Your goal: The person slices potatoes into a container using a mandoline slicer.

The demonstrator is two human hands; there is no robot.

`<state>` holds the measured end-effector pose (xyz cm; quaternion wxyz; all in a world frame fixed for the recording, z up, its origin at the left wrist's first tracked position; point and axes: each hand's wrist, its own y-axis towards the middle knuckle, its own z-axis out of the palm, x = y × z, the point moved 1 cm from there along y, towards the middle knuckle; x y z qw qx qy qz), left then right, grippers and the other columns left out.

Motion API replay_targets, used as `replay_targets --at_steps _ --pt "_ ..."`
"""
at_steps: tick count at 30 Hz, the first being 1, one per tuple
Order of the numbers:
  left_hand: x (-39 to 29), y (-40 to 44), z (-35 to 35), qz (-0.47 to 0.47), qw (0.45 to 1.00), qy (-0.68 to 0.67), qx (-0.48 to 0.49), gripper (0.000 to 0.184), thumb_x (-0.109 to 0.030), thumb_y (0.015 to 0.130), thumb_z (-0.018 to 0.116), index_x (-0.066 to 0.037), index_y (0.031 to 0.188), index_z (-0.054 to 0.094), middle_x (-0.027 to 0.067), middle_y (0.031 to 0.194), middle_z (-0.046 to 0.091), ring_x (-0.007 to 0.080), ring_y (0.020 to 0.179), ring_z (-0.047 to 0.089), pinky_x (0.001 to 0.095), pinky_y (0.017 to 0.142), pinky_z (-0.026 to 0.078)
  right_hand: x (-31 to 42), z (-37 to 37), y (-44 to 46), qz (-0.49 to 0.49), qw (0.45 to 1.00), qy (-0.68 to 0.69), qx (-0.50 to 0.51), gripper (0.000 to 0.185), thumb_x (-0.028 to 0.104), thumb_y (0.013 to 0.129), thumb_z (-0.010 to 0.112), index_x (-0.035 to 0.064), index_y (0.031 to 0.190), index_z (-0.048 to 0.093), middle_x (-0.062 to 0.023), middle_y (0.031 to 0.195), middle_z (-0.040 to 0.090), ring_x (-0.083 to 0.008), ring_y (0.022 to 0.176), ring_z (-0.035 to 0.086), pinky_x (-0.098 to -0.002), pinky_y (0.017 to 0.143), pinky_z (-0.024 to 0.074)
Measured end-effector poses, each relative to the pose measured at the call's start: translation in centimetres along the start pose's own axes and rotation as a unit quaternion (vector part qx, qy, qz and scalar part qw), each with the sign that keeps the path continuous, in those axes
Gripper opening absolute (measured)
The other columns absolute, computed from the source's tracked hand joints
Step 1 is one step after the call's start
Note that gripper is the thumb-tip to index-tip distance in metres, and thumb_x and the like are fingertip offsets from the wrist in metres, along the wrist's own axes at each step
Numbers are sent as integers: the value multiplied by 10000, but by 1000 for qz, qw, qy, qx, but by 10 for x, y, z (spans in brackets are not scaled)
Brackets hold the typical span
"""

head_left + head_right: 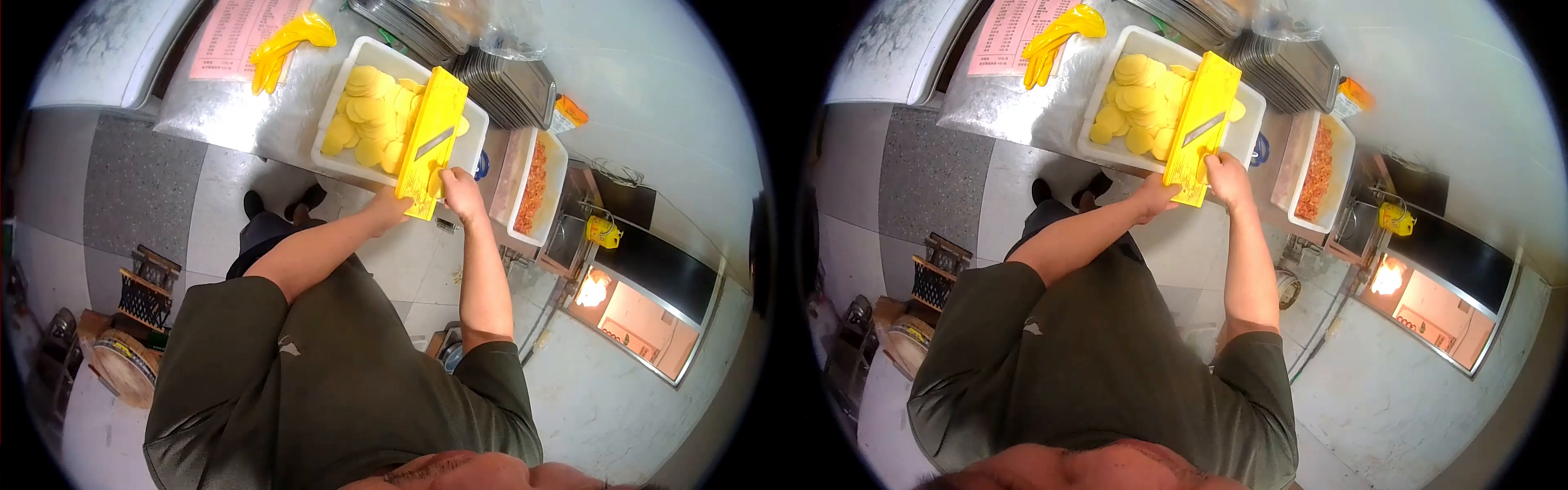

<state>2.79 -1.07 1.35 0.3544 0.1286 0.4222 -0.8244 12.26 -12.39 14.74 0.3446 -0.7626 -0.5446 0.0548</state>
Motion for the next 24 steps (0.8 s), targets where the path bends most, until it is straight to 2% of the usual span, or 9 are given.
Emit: replay_targets --at_steps 3,6,10,17,22,24 --pt "1 0 1 2 1000 -11 8 365 -111 934 619 15 1263 523 111 1236 614 207 1081 640 365 894 575 -1 7 12 7 993 -117 -15 561 465 850 524 -23 1075 681 -257 974 708 -354 893 710 -425 811 539" --pt "-1 -4 3 -5 1000 0 12 394 -99 943 605 4 1305 487 113 1266 594 217 1100 632 378 918 566 24 14 -3 15 972 -213 -98 641 551 843 527 -7 1124 672 -267 1023 703 -378 1030 678 -439 913 514" --pt "-3 -4 0 6 1000 13 19 414 -89 955 582 -17 1342 455 105 1295 574 227 1132 614 402 946 548 50 27 -13 -2 951 -289 -113 714 630 866 521 -11 1153 646 -259 1002 710 -381 990 690 -439 888 527" --pt "3 5 -1 -2 1000 16 24 397 -81 954 574 -35 1334 472 95 1289 578 231 1142 607 423 957 537 37 41 -14 -25 939 -308 -152 626 587 958 446 11 1137 615 -248 950 716 -380 932 702 -467 837 531" --pt "-3 -4 1 -2 1000 16 25 399 -81 951 573 -31 1334 474 99 1273 594 220 1134 612 417 957 533 20 44 -11 -22 946 -268 -179 573 553 981 421 29 1107 616 -253 951 711 -404 917 694 -493 828 524" --pt "-4 -2 1 2 1000 12 25 394 -83 950 575 -29 1328 479 99 1263 602 214 1125 617 416 956 532 12 37 -10 5 963 -182 -201 568 540 986 409 32 1133 616 -274 981 696 -436 972 666 -497 860 510"
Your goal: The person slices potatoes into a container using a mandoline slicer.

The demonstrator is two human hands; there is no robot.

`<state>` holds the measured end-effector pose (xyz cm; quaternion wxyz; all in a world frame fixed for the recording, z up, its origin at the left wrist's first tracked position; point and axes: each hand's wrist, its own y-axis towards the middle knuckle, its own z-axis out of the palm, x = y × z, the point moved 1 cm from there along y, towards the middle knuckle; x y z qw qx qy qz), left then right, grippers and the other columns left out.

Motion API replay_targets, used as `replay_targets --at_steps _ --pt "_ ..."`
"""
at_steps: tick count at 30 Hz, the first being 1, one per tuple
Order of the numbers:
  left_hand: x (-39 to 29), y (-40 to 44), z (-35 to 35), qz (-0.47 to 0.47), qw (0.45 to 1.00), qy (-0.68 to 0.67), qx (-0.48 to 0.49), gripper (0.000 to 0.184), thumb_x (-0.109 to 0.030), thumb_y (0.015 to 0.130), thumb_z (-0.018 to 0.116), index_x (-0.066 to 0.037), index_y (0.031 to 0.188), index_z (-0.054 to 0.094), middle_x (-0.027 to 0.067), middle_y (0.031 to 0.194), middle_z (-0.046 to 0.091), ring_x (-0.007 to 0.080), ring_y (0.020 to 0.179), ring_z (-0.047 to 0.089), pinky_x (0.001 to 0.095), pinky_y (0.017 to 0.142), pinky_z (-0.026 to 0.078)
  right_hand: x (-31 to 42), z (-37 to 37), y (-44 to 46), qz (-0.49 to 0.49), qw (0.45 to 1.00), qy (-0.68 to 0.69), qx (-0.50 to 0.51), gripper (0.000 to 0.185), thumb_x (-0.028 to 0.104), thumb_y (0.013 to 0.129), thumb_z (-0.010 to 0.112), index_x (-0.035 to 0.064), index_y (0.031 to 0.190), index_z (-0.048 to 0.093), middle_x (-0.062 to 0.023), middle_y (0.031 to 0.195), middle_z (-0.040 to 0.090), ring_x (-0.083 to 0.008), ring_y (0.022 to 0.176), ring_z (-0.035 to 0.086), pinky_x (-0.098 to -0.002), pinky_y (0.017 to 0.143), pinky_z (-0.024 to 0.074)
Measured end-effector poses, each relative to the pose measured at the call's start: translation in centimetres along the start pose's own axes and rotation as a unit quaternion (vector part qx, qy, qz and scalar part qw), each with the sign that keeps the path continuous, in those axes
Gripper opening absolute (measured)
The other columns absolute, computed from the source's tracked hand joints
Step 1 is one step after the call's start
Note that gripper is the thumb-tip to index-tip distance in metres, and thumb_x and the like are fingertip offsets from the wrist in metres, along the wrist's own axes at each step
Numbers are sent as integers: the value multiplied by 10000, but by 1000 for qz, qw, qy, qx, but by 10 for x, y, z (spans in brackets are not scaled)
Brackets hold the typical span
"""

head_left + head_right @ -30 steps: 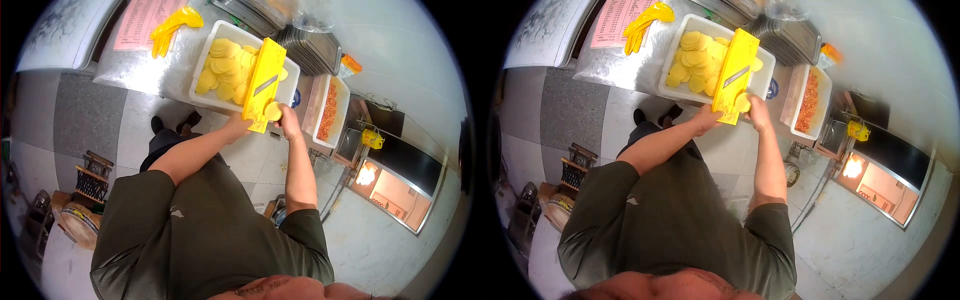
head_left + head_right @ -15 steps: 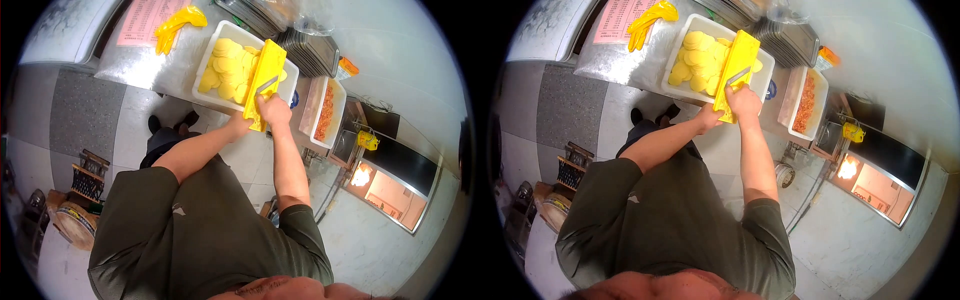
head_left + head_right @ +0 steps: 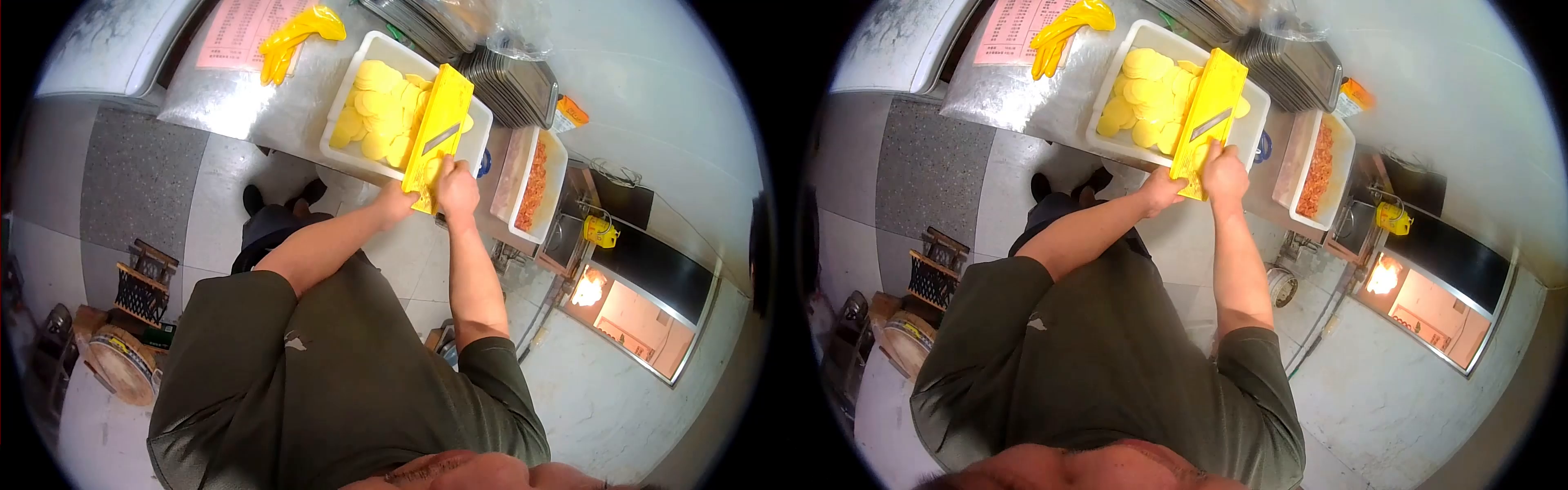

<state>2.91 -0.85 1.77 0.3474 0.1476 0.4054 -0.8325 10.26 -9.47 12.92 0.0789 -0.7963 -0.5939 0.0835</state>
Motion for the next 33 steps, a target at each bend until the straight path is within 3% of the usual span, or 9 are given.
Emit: replay_targets --at_steps 2,5,6,9,14,16,17,25,33 --pt "4 3 0 3 1000 -5 -4 383 -86 948 579 -28 1316 492 97 1251 610 210 1114 622 415 957 531 -18 1 7 35 996 75 -32 524 498 992 412 34 1134 608 -296 980 681 -479 978 640 -521 861 497" --pt "2 0 2 8 1000 -24 -14 364 -92 944 585 -20 1293 515 95 1244 614 210 1106 626 415 954 533 -22 -2 0 -21 996 74 -51 491 476 991 432 36 1123 603 -292 942 687 -478 934 650 -533 840 499" --pt "6 2 1 11 1000 -13 -16 362 -95 941 591 -15 1286 520 95 1240 614 209 1102 626 407 944 540 -21 3 -1 -55 997 30 -52 447 462 989 451 49 1103 579 -253 916 705 -439 882 676 -517 790 516" --pt "8 7 -2 8 1000 19 -17 363 -106 934 607 -3 1273 527 95 1229 613 206 1089 627 381 910 560 -9 17 -5 -90 995 -26 -29 413 446 992 451 53 1050 566 -240 872 706 -429 827 682 -519 771 517" --pt "10 10 -2 -19 999 34 -37 413 -138 925 641 0 1292 512 98 1236 595 198 1073 624 342 865 582 -14 34 -2 -119 988 -43 -85 370 405 991 467 44 983 549 -211 766 694 -400 678 680 -499 662 538" --pt "14 11 0 10 998 21 -66 435 -158 899 663 45 1256 519 137 1157 626 223 1004 648 346 770 583 -14 36 -2 -125 987 -44 -90 353 389 989 477 43 969 547 -203 742 691 -397 645 675 -493 633 540" --pt "17 10 1 23 996 14 -82 449 -168 886 673 68 1238 523 157 1118 641 235 970 661 348 722 583 -14 37 -5 -129 986 -38 -94 342 381 986 483 46 962 545 -201 738 691 -396 641 674 -492 629 540" --pt "6 5 3 0 997 17 -80 438 -198 886 681 91 1187 548 166 1145 623 239 960 653 335 735 582 -13 43 -2 -136 984 -37 -105 298 359 978 512 63 951 539 -174 722 693 -387 615 667 -485 594 539" --pt "23 16 -1 25 996 39 -82 409 -201 878 671 94 1143 571 172 1078 649 246 896 670 340 706 576 -2 25 -16 -124 989 -12 -83 359 399 985 492 44 961 539 -207 790 698 -408 702 680 -494 671 539"
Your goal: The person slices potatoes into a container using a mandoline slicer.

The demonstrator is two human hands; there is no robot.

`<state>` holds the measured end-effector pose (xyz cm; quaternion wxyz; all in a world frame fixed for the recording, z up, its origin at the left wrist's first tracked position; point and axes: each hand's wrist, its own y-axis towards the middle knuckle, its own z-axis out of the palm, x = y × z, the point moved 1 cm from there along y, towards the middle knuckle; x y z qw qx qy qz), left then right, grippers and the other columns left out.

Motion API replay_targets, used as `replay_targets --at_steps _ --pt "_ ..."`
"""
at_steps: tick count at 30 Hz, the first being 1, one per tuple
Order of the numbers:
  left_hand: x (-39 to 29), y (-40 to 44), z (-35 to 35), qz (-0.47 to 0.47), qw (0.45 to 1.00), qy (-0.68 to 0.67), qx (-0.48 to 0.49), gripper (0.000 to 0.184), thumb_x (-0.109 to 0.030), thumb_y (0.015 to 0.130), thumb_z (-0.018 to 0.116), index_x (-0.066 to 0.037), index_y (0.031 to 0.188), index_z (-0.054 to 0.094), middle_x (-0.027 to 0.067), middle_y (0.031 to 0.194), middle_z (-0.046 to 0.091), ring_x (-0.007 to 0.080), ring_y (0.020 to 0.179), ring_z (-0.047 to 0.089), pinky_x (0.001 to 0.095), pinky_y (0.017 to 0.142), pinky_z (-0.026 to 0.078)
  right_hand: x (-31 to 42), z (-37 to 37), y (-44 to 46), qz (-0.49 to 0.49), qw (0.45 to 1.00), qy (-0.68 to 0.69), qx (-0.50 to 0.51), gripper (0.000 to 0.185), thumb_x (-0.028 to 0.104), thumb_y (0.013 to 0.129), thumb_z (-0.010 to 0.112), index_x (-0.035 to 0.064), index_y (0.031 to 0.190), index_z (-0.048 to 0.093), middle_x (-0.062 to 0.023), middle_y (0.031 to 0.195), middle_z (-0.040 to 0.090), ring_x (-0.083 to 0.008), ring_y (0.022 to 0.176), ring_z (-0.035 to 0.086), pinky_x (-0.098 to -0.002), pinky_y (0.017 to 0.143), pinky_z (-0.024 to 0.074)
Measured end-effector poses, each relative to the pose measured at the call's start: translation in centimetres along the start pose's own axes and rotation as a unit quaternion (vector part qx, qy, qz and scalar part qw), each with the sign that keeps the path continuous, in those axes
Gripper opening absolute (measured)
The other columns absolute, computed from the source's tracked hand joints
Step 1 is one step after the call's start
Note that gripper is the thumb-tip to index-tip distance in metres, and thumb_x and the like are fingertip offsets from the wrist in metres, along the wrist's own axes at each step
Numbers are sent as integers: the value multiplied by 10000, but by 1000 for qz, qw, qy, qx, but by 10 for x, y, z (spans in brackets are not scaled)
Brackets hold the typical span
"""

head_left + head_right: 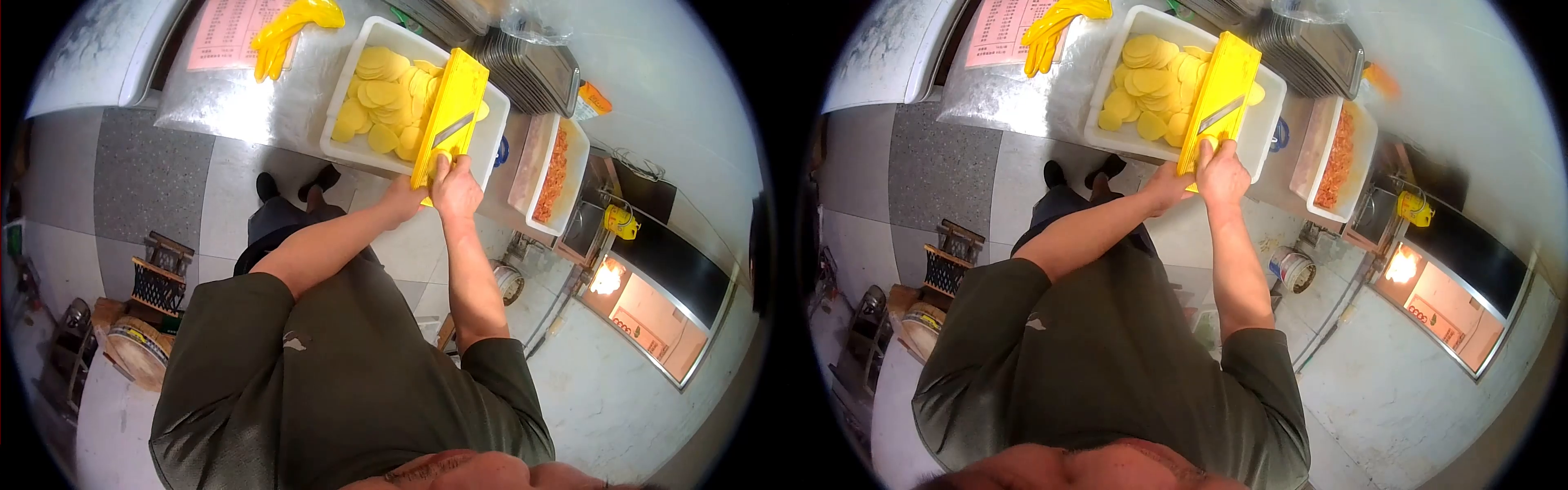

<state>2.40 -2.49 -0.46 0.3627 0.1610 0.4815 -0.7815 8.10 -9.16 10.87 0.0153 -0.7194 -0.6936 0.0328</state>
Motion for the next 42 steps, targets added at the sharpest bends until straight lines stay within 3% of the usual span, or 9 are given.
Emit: replay_targets --at_steps 5,8,11,14,17,20,23,38,42 --pt "-13 -11 0 6 1000 -24 3 366 -192 872 663 89 1095 592 174 1062 656 256 882 676 335 690 585 1 7 5 37 999 -8 15 396 427 972 507 33 947 548 -217 784 694 -415 719 681 -494 693 539" --pt "-10 -15 5 15 998 -32 -45 357 -169 879 646 89 1115 575 173 1076 645 246 889 673 329 694 592 3 5 5 36 999 -12 13 390 421 971 506 34 945 553 -218 771 693 -414 708 681 -496 684 539" --pt "-24 -23 1 6 999 -35 15 392 -151 890 628 82 1189 527 170 1137 614 237 927 664 324 716 596 0 10 4 35 999 -13 12 377 411 972 502 38 951 555 -216 760 692 -413 697 682 -499 671 538" --pt "-20 -18 -1 -32 998 -44 40 497 -183 913 661 38 1313 463 131 1297 541 233 1141 598 384 912 568 -1 14 6 33 999 -8 -4 361 399 970 507 44 929 559 -210 747 690 -411 685 681 -501 660 537" --pt "-24 -21 -3 -37 998 -33 46 476 -172 917 657 37 1302 471 134 1292 546 229 1130 604 383 912 567 4 13 8 48 999 -6 -16 352 386 969 513 49 880 564 -203 736 687 -407 671 677 -498 651 537" --pt "-24 -23 3 35 998 -55 8 277 -121 895 595 58 1105 586 140 1028 657 216 876 661 325 724 577 4 13 8 36 999 -17 -24 345 374 966 518 52 852 568 -195 723 685 -398 647 674 -492 629 537" --pt "0 -4 -2 8 998 -3 62 431 -172 929 652 16 1284 498 117 1255 571 218 1110 610 363 906 565 3 11 9 8 999 -30 -30 335 370 963 522 57 856 570 -189 708 683 -388 627 672 -488 604 536" --pt "-7 -10 3 24 993 -95 73 327 -124 957 606 11 1245 531 96 1187 606 192 1079 620 343 900 561 4 21 14 32 998 -31 -55 314 358 948 545 58 856 552 -185 691 676 -391 604 666 -489 586 537" --pt "-6 -9 3 -21 995 -67 65 307 -94 952 586 5 1239 539 94 1177 609 197 1060 621 337 883 565 1 16 16 48 997 -33 -49 315 358 947 545 56 856 552 -185 704 679 -390 617 669 -489 589 538"
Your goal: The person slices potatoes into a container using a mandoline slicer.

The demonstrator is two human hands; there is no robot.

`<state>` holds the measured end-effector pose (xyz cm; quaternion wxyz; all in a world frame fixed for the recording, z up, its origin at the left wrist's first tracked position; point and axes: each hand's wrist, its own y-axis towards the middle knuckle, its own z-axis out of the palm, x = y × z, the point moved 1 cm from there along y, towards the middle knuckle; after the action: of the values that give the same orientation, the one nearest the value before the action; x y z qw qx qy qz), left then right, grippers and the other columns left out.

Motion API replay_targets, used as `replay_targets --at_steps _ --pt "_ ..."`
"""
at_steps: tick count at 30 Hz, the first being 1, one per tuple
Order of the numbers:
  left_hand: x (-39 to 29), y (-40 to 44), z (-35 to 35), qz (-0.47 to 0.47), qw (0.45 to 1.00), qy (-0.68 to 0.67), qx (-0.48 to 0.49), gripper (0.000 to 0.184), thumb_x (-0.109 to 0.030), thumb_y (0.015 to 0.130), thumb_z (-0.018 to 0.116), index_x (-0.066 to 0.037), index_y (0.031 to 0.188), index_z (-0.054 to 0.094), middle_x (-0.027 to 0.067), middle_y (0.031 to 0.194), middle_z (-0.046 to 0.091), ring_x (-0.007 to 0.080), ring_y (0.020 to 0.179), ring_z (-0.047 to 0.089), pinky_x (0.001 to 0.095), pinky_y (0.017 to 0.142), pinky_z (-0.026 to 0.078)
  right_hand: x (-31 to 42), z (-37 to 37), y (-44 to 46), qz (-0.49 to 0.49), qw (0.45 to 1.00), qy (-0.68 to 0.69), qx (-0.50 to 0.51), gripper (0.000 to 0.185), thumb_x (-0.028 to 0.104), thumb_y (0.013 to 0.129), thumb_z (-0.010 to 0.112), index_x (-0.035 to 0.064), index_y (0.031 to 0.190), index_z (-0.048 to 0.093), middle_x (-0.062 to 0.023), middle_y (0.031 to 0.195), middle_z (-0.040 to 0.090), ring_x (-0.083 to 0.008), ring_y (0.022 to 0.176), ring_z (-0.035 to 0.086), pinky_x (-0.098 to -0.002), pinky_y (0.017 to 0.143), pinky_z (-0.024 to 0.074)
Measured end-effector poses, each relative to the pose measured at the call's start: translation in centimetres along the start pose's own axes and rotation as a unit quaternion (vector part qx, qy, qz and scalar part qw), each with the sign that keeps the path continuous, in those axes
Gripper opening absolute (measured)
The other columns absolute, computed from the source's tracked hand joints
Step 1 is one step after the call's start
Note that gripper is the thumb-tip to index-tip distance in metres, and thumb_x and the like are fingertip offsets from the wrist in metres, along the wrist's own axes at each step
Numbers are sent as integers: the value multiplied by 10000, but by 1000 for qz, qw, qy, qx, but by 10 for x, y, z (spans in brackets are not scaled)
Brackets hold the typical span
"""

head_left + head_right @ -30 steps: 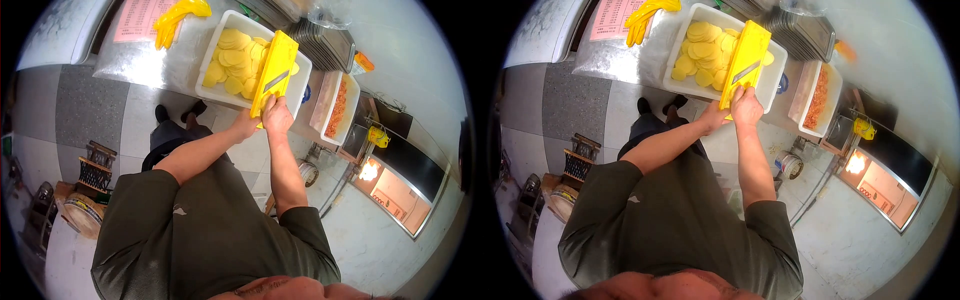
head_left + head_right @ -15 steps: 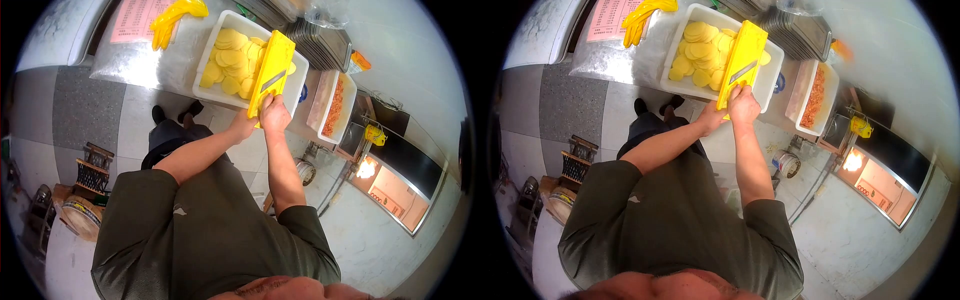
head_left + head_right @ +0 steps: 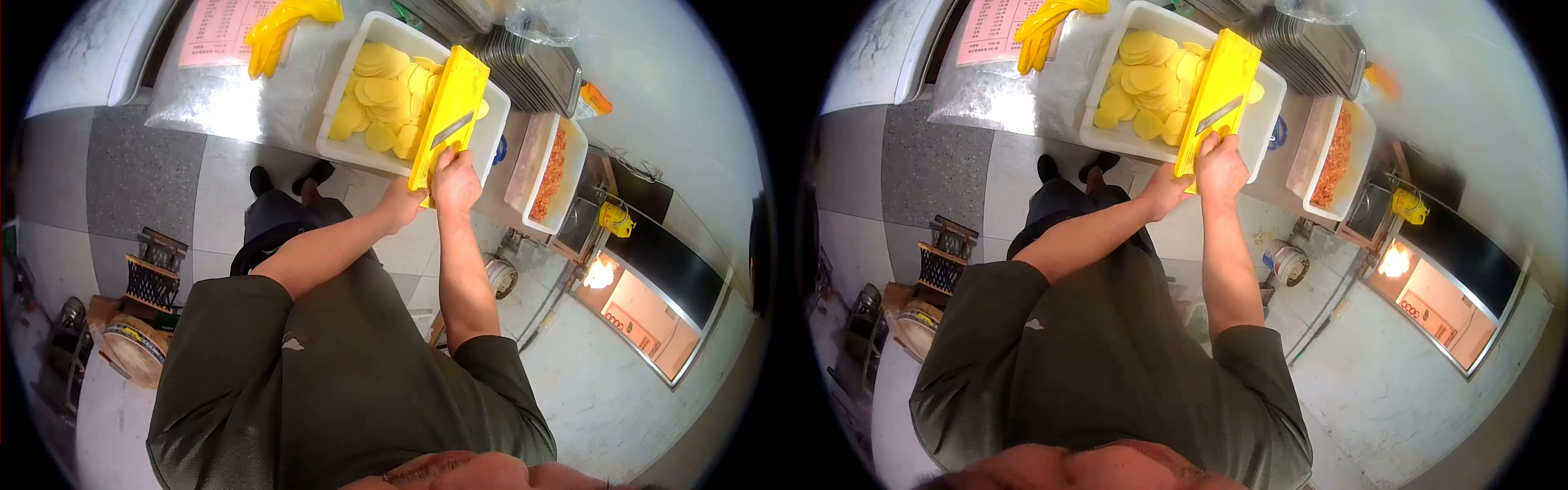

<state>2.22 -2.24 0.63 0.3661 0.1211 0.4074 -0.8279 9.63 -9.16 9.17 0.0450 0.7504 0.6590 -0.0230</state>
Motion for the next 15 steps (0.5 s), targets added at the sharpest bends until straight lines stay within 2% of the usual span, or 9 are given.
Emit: replay_targets --at_steps 5,11,15 --pt "-4 -5 0 21 1000 -14 3 325 -70 953 558 6 1265 511 103 1219 584 208 1069 616 349 887 568 -2 0 -4 -13 1000 12 -1 310 353 947 547 57 854 551 -185 706 679 -391 611 666 -490 587 535" --pt "-22 -16 1 -4 1000 5 15 403 -79 961 557 0 1336 432 113 1298 535 212 1123 596 358 906 571 -3 4 -2 -29 999 3 -16 282 324 947 546 62 842 548 -170 662 666 -382 562 651 -475 552 531" --pt "-24 -16 -2 -8 999 20 30 385 -86 964 559 6 1319 441 111 1278 548 211 1117 601 353 898 574 -4 6 -3 -39 999 4 -32 258 293 942 544 63 825 544 -164 642 658 -374 546 645 -467 526 525"
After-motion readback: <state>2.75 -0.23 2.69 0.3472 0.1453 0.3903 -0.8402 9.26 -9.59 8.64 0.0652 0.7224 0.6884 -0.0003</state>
